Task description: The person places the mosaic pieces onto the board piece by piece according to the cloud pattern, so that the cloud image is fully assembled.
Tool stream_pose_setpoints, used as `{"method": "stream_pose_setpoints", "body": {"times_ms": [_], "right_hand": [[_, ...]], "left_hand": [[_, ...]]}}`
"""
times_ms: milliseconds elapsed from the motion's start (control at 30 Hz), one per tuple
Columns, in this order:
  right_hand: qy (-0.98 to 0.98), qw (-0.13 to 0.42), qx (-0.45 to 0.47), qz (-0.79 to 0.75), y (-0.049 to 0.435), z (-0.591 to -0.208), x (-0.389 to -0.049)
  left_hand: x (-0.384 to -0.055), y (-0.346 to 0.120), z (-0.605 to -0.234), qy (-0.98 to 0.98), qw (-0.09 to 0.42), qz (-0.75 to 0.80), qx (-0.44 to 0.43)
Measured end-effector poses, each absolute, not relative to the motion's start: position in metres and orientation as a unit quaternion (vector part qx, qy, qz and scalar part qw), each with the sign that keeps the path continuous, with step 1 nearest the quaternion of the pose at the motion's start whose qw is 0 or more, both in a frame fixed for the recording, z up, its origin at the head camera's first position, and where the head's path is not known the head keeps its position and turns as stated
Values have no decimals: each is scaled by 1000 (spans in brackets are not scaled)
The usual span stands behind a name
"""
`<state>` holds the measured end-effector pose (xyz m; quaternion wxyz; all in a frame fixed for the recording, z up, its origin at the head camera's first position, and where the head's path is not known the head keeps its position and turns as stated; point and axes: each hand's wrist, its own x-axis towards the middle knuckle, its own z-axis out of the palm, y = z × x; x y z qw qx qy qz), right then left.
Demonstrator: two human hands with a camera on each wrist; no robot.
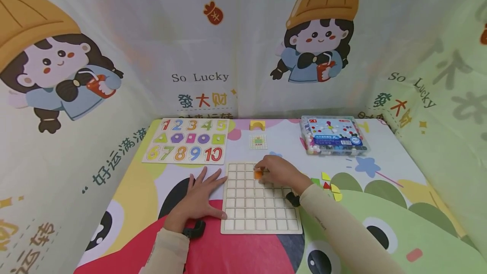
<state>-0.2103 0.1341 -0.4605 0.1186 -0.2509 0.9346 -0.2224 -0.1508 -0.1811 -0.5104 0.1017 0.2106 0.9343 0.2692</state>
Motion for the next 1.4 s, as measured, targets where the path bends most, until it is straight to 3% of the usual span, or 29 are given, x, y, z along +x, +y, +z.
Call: {"method": "stream_pose_setpoints", "body": {"times_ms": [433,767,1067,1400], "right_hand": [[946,-28,-158,-283,250,-449,-157],[962,-32,-72,-263,313,-461,-144],[967,35,-35,-249,311,-476,-155],[970,56,-30,-235,304,-482,-160]], "left_hand": [[-150,-177,-516,935,117,264,206],[-145,-176,-515,934,116,268,205],[-146,-179,-512,936,116,262,205],[-150,-183,-510,936,117,262,205]]}}
